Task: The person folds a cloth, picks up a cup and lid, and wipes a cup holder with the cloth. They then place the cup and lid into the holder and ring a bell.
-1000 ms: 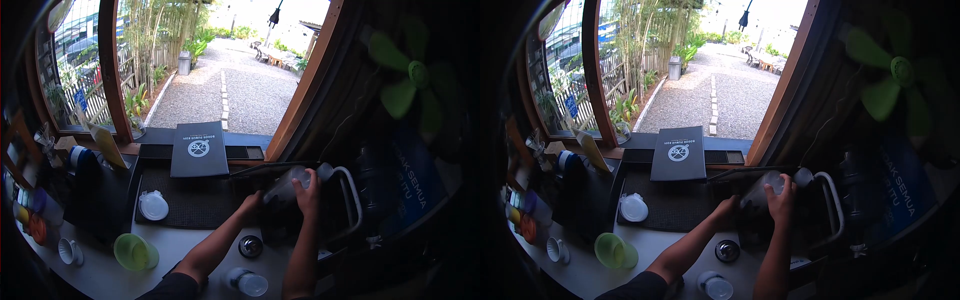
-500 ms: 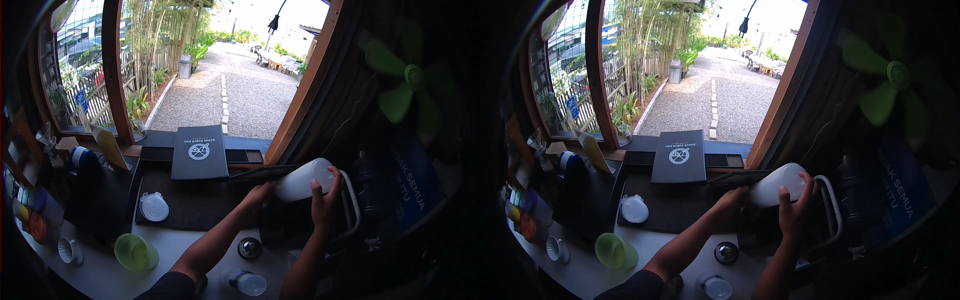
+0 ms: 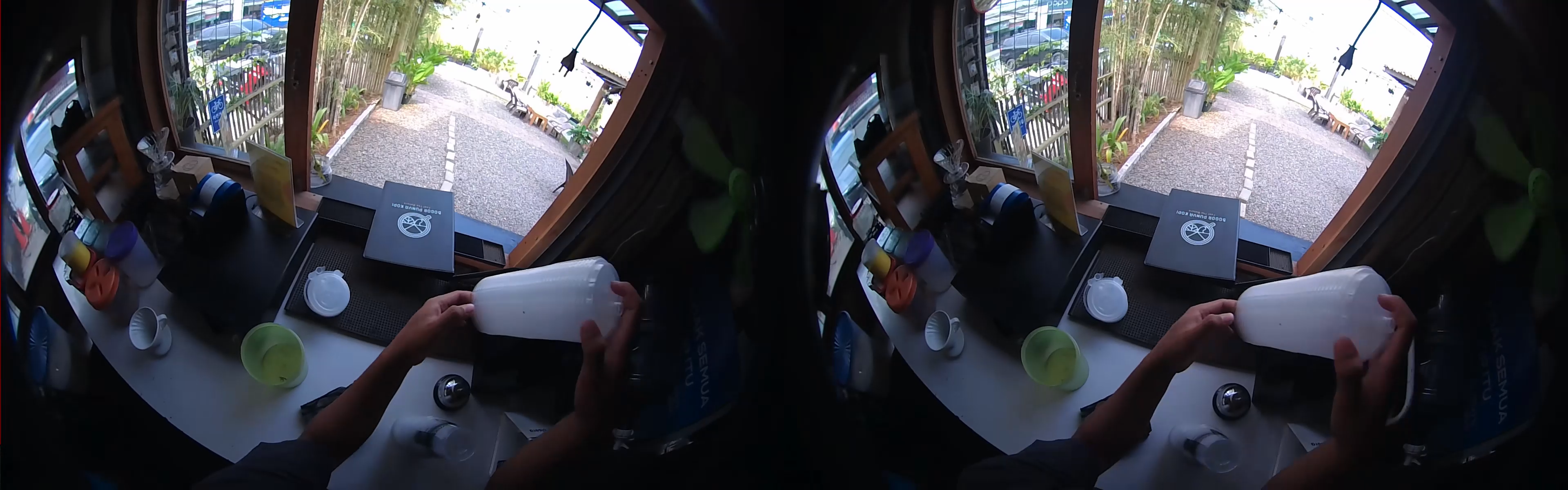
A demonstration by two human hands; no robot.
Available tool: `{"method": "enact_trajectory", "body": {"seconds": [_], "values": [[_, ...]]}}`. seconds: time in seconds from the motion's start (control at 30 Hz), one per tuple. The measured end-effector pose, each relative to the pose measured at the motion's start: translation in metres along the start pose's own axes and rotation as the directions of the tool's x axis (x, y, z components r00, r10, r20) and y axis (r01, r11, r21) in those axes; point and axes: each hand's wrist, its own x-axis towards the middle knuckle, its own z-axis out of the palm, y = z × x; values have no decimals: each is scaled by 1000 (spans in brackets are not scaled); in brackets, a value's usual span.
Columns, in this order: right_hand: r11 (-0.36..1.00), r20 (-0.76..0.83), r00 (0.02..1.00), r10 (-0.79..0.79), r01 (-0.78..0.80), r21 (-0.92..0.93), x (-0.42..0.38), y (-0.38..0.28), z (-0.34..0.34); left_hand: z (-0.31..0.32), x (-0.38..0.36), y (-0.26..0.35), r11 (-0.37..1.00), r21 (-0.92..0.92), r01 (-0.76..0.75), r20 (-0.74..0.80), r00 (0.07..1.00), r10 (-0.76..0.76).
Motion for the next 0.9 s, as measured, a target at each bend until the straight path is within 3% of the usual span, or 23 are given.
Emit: {"method": "enact_trajectory", "body": {"seconds": [0.07, 0.13, 0.2, 0.27, 0.33, 0.4, 0.43, 0.53, 0.7, 0.77, 0.83, 0.9], "values": [[1000, 206, 978, 17, -18, 3, 6, -4, 38, -33, -24, -26, 999, -26, -20, -152, 988, 16], [996, 401, 913, -79, 55, 72, 10, -2, 83, -66, -41, -54, 1000, 6, 16, -305, 952, -14], [982, 468, 864, -186, 142, 128, 8, 24, 138, -98, -50, -75, 995, 81, 58, -462, 887, -15], [984, 541, 830, -136, 49, 172, 3, 37, 175, -155, -46, -111, 834, 460, 305, -531, 847, -17], [986, 617, 770, -166, 113, 124, 3, 67, 208, -168, -52, -121, 567, 679, 466, -596, 801, 56], [988, 625, 775, -100, 1, 156, 5, 89, 232, -157, -61, -123, 322, 765, 558, -629, 755, 186], [983, 627, 776, -64, -59, 172, 4, 93, 237, -156, -61, -127, 312, 762, 568, -638, 742, 206], [983, 659, 730, -182, 160, 94, 12, 92, 241, -143, -62, -139, 251, 784, 568, -621, 728, 292], [972, 667, 716, -208, 229, 57, 11, 80, 243, -110, -69, -148, 383, 829, 407, -558, 553, 619], [963, 604, 760, -242, 266, 50, 13, 79, 236, -101, -79, -151, 374, 889, 263, -456, 582, 673], [973, 596, 769, -229, 191, 128, 22, 70, 206, -78, -83, -141, 362, 930, 55, -321, 601, 732], [983, 602, 778, -179, 110, 149, 29, 56, 160, -61, -82, -143, 504, 862, -49, -289, 770, 569]]}}
